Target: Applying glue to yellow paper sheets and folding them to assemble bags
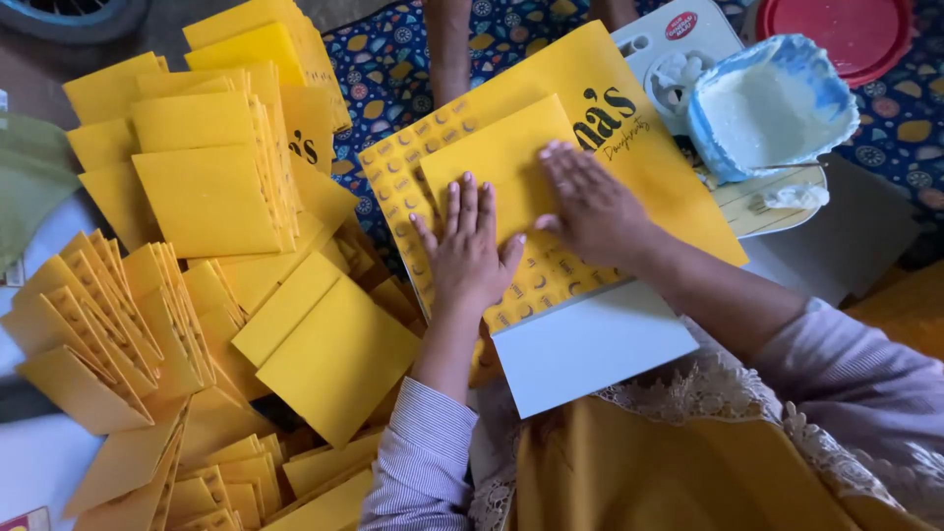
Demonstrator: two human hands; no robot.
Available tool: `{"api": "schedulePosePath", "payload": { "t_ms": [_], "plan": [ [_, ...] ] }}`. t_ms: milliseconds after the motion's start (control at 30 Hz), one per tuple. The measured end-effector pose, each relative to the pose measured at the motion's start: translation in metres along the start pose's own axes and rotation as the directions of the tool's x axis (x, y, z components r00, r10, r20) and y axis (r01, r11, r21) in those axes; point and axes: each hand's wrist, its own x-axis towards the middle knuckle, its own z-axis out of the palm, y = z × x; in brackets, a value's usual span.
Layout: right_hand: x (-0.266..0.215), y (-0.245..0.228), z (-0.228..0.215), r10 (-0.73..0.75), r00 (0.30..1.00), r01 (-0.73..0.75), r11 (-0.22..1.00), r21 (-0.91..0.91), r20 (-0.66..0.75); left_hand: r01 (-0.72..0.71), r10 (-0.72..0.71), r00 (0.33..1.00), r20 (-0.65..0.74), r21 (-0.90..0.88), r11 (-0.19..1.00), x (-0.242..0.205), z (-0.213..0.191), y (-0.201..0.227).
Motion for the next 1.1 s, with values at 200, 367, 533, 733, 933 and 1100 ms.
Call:
{"api": "schedulePosePath", "payload": {
  "t_ms": [200, 367, 533, 733, 933, 1100],
  "plan": [
    [-0.014, 0.001, -0.004, 0.208, 0.969, -0.187, 0.97, -0.153, 0.135, 0.002, -0.003, 1.0, -0.02, -0.039, 0.999, -0.001, -0.004, 0.002],
    [-0.01, -0.001, -0.004, 0.297, 0.934, -0.263, 0.948, -0.179, 0.197, 0.109, -0.115, 0.986, -0.119, -0.062, 0.992, 0.001, 0.007, 0.001],
    [-0.01, 0.011, -0.006, 0.334, 0.899, -0.315, 0.942, -0.112, 0.282, 0.127, -0.13, 0.992, -0.011, -0.13, 0.983, -0.003, -0.001, -0.008],
    [-0.008, 0.015, -0.013, 0.313, 0.831, -0.394, 0.915, 0.089, 0.459, 0.05, -0.014, 0.991, 0.136, -0.262, 0.964, -0.011, -0.021, -0.017],
    [-0.006, 0.018, -0.006, 0.326, 0.819, -0.356, 0.934, -0.028, 0.472, 0.004, 0.029, 0.983, 0.182, -0.177, 0.984, -0.007, -0.028, -0.022],
    [0.004, 0.005, -0.013, 0.351, 0.828, -0.348, 0.933, -0.09, 0.437, -0.003, 0.029, 0.99, 0.139, -0.18, 0.984, -0.008, -0.025, -0.022]
  ]
}}
